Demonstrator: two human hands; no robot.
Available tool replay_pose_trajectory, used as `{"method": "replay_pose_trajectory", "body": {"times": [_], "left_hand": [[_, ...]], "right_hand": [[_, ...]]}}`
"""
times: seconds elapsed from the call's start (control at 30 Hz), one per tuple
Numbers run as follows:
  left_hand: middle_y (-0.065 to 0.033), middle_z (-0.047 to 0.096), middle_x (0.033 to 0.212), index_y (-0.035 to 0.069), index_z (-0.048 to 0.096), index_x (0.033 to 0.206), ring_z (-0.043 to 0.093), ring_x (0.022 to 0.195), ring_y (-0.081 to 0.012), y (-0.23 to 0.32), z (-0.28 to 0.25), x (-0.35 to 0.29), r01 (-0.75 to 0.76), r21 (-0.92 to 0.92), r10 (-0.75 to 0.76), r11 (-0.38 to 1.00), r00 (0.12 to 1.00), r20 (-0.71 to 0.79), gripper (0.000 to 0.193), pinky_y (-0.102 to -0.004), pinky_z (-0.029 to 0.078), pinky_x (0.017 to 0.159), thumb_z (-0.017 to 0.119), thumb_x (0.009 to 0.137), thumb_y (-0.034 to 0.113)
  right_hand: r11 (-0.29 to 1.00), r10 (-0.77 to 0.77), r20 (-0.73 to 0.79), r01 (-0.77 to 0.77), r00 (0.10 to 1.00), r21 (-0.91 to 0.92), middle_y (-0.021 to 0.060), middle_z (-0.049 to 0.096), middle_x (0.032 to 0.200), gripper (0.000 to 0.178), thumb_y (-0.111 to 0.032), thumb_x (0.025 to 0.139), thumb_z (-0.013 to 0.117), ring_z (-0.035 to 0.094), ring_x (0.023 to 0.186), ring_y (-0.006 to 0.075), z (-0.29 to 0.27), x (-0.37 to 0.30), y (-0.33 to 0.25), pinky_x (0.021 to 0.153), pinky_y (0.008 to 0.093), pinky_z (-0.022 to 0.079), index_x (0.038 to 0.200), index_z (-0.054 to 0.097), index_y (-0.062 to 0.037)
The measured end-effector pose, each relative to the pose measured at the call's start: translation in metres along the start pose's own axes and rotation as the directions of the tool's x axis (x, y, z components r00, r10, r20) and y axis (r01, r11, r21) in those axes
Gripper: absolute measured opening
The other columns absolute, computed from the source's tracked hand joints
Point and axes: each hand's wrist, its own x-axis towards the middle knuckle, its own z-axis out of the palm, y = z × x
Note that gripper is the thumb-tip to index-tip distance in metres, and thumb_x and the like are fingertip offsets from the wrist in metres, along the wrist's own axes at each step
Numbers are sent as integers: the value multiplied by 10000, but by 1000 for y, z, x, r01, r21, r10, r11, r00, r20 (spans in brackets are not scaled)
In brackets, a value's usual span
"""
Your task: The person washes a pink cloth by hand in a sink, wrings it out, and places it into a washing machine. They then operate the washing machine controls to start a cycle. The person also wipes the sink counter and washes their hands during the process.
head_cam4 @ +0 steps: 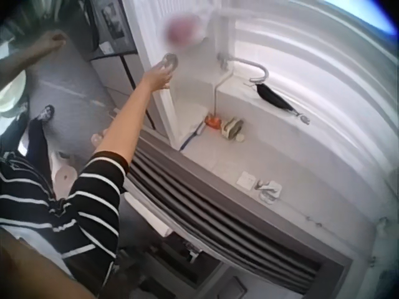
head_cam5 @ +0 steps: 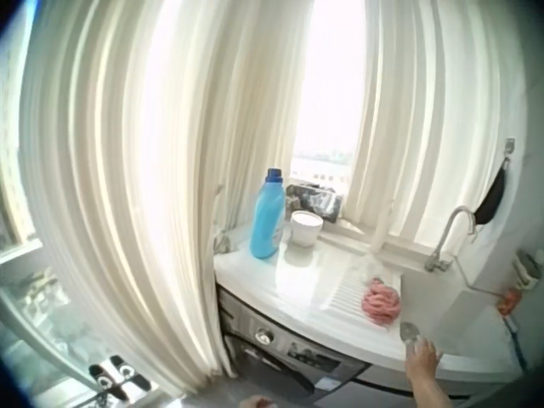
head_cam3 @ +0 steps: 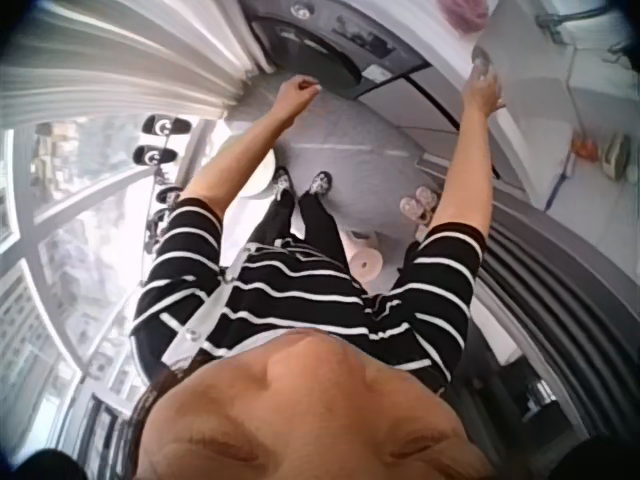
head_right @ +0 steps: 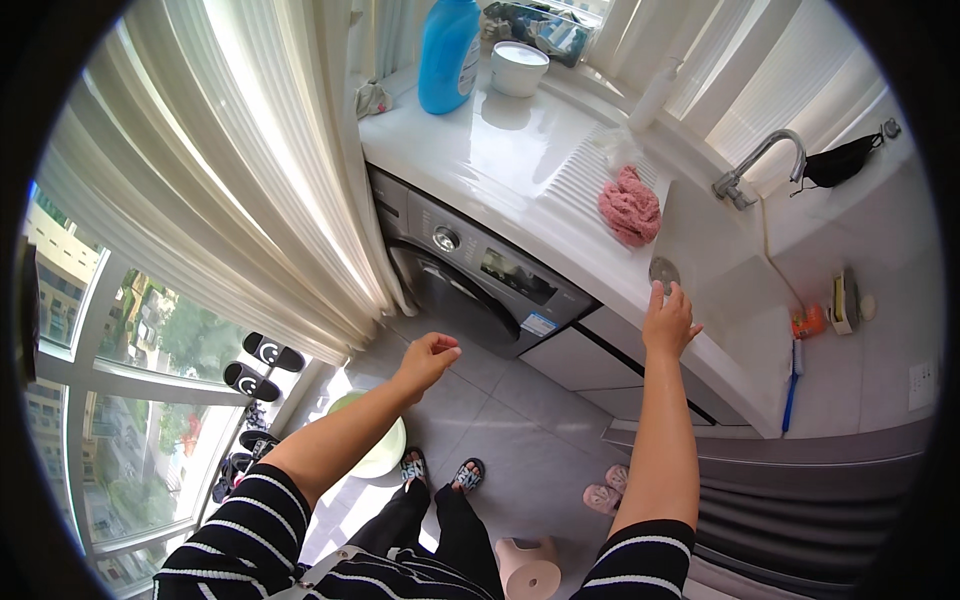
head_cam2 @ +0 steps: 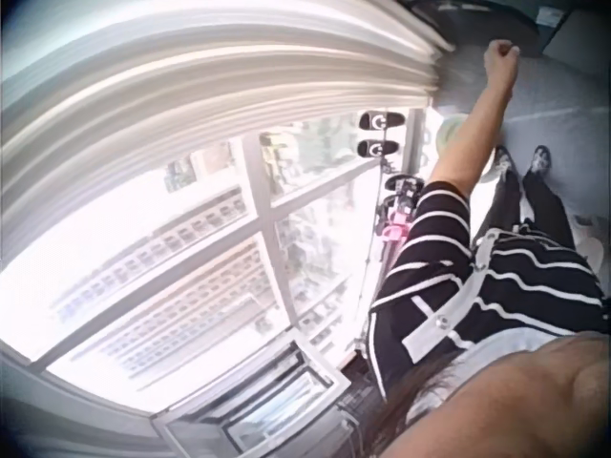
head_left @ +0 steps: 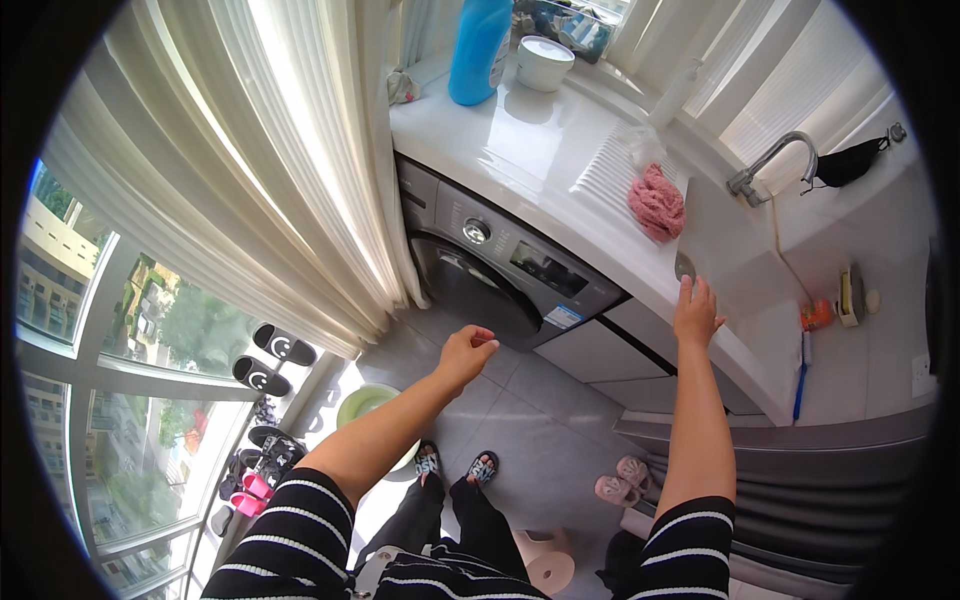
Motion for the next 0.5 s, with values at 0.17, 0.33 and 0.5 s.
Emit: {"method": "replay_pose_trajectory", "body": {"times": [0.17, 0.33, 0.5], "left_hand": [[-55, 632, 883, 5, 606, 1050, 566, 798, -118, -6, -7, 36, -44, -76, 36, 996, 993, -109, 303, -253, 455, 676, 685, 825, 192], [-42, 621, 916, 17, 614, 1042, 555, 816, -108, 12, -25, 108, -149, -73, 113, 986, 926, -360, 330, -248, 445, 675, 717, 815, 234], [-102, 620, 993, -26, 541, 1166, 584, 888, -170, 23, -27, 171, -179, -79, 118, 981, 863, -492, 514, -279, 465, 774, 742, 783, 250]], "right_hand": [[988, 131, -140, -142, 981, -67, 75, 666, 1050, 506, -556, 933, 368, 573, 1038, 305, 16, 8, -13, 958, 515, 352, 1040, 636, -140], [989, 70, -260, -102, 963, -111, 47, 691, 935, 476, -514, 935, 390, 609, 899, 293, 27, 7, -12, 860, 420, 412, 916, 674, -133], [989, 79, -229, -105, 970, -106, 52, 686, 925, 431, -466, 938, 400, 601, 912, 295, 27, 7, -14, 852, 423, 418, 933, 673, -131]]}}
